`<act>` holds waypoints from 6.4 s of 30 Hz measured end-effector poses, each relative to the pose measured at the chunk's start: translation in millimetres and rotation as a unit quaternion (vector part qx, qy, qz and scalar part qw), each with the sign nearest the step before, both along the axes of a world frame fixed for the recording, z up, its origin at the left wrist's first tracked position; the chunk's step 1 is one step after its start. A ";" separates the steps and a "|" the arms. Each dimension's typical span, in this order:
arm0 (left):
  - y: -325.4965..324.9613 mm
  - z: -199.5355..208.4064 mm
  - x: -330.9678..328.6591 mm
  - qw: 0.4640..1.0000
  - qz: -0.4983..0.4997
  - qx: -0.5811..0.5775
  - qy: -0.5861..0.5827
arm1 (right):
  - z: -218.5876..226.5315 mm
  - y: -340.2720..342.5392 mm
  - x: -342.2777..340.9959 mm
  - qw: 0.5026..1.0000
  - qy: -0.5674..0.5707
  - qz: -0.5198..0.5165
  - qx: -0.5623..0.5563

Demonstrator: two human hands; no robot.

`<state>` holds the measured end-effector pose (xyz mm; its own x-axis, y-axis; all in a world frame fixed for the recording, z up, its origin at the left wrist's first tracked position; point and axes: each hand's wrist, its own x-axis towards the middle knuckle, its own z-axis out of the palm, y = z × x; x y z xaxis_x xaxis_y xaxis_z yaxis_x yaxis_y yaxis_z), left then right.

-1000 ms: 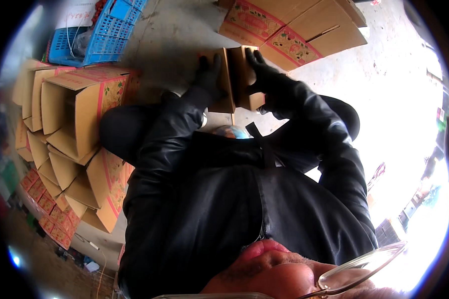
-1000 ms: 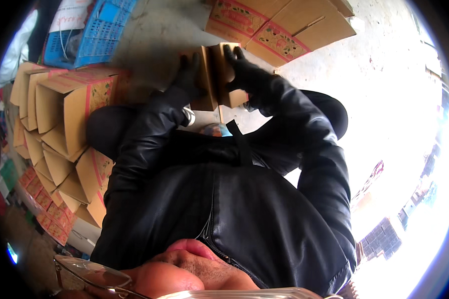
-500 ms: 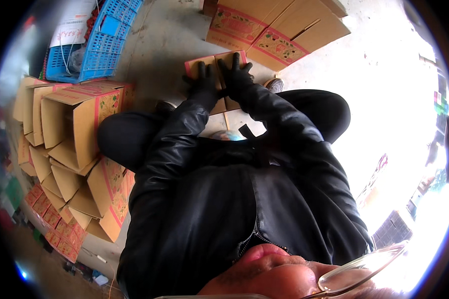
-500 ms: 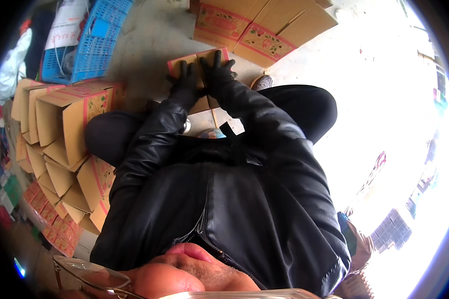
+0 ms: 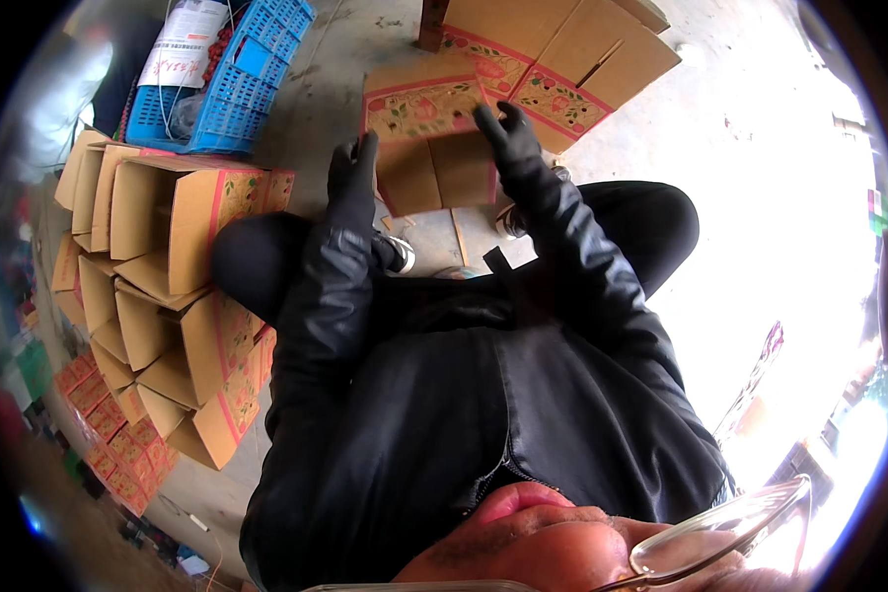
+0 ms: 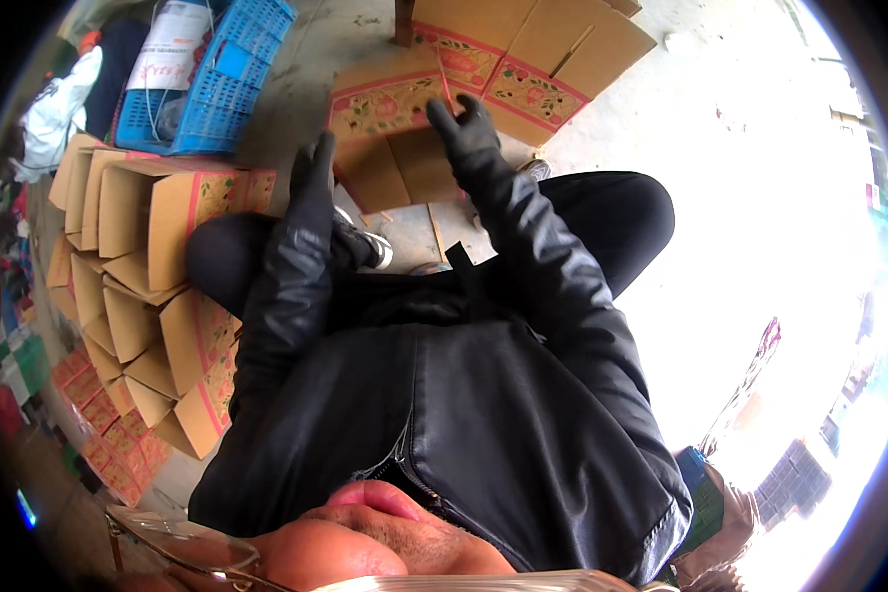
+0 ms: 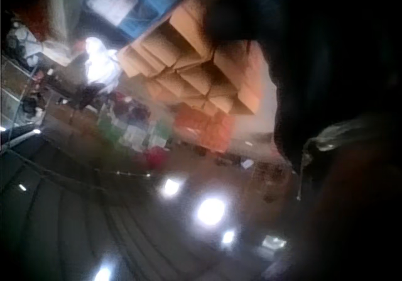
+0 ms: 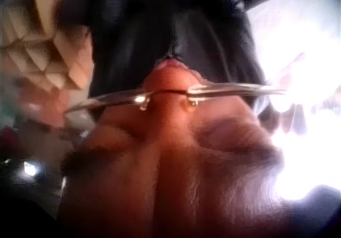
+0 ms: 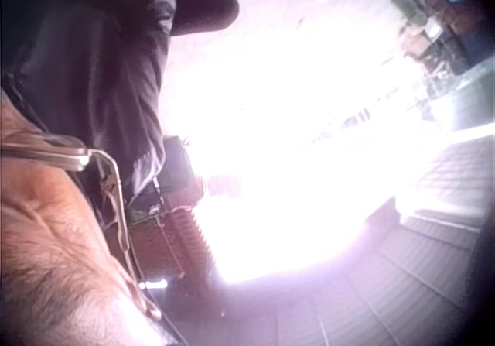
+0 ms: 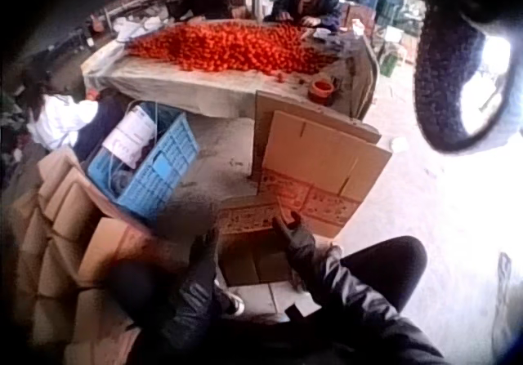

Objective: The person sits on the floor and folds flat cardboard sheets into small boxes. They repeatedly pick up a sheet, fold the sides to form a rectangular container, and place the finished box on a growing stack to their left.

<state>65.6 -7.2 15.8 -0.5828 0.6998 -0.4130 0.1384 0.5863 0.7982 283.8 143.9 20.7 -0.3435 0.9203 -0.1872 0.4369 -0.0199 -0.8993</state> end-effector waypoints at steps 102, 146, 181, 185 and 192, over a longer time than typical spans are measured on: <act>-162.2 346.0 -189.0 0.615 0.022 0.052 0.786 | 165.4 134.6 69.1 0.894 -0.093 0.063 0.434; -136.4 297.3 -246.5 0.782 -0.111 0.102 0.605 | 91.7 212.9 104.7 0.821 -0.442 0.007 0.362; 113.5 73.9 -3.9 0.886 0.043 0.273 -0.374 | 104.7 85.5 68.0 0.878 -0.277 0.391 -0.003; 101.0 41.1 -22.6 0.919 0.048 0.289 -0.265 | 94.7 80.6 65.7 0.929 -0.116 0.342 -0.086; 67.8 92.4 -10.4 0.953 -0.122 0.233 -0.148 | 146.4 90.1 76.5 0.948 -0.222 0.180 0.136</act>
<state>55.2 60.6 108.2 -0.2855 0.9474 -0.1447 -0.0471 0.1369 0.9895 360.3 234.0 167.1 -0.5876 0.7933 -0.1596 0.7085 0.4091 -0.5750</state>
